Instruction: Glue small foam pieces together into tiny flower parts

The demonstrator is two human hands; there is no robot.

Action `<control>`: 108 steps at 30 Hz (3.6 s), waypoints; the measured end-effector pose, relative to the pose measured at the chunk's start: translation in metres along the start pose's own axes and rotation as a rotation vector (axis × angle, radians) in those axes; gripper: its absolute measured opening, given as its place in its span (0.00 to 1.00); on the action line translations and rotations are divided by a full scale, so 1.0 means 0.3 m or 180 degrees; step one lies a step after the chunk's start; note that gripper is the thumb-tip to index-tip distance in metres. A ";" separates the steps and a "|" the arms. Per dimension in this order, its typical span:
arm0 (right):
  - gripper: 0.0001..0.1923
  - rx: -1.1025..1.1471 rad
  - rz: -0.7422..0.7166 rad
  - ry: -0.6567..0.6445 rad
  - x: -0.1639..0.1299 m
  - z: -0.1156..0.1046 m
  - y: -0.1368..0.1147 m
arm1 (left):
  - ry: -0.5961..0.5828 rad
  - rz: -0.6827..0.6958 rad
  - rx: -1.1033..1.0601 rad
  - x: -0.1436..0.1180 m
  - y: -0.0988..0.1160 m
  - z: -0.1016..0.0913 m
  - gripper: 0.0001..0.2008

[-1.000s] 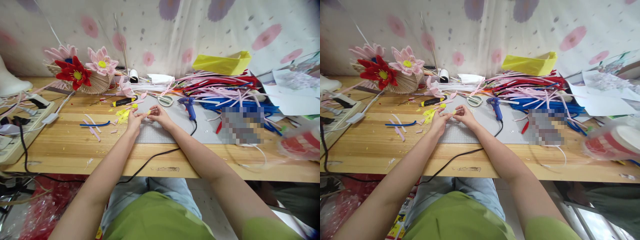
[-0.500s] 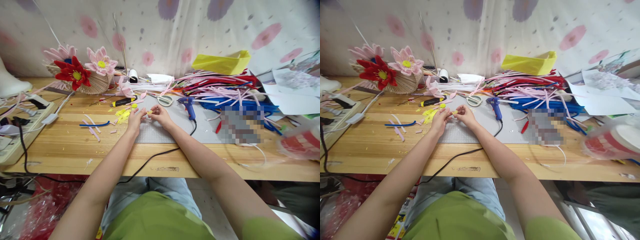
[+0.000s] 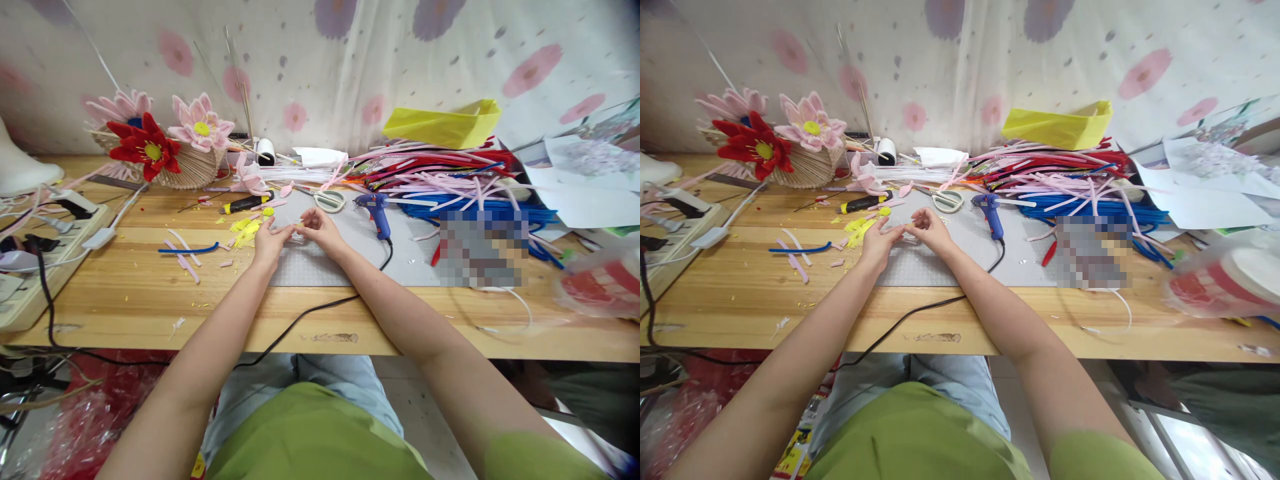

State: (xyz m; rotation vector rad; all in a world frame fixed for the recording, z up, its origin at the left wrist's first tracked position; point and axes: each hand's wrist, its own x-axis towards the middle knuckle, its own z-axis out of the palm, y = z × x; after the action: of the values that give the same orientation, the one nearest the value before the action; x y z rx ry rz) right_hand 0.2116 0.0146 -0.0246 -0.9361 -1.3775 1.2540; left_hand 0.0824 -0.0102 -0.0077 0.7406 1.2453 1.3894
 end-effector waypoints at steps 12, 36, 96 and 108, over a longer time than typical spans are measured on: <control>0.17 -0.0445 -0.0225 0.0215 0.004 -0.006 0.010 | -0.0019 0.0166 0.0274 0.004 -0.004 -0.008 0.45; 0.14 -0.0585 -0.0249 0.0238 -0.012 0.001 0.009 | 0.0102 0.0327 0.0390 0.072 -0.010 0.006 0.30; 0.17 -0.0325 -0.0186 0.0365 0.009 -0.036 0.023 | -0.0024 0.0140 0.0358 0.025 -0.012 0.032 0.29; 0.17 -0.0232 -0.0193 0.0258 -0.006 -0.029 0.007 | 0.0035 0.0403 0.0389 0.021 -0.018 0.030 0.29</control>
State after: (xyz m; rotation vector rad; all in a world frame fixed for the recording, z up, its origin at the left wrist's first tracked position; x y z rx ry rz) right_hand 0.2203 0.0151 -0.0274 -0.9777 -1.3855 1.1152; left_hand 0.0908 -0.0024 -0.0118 0.9106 1.3200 1.4303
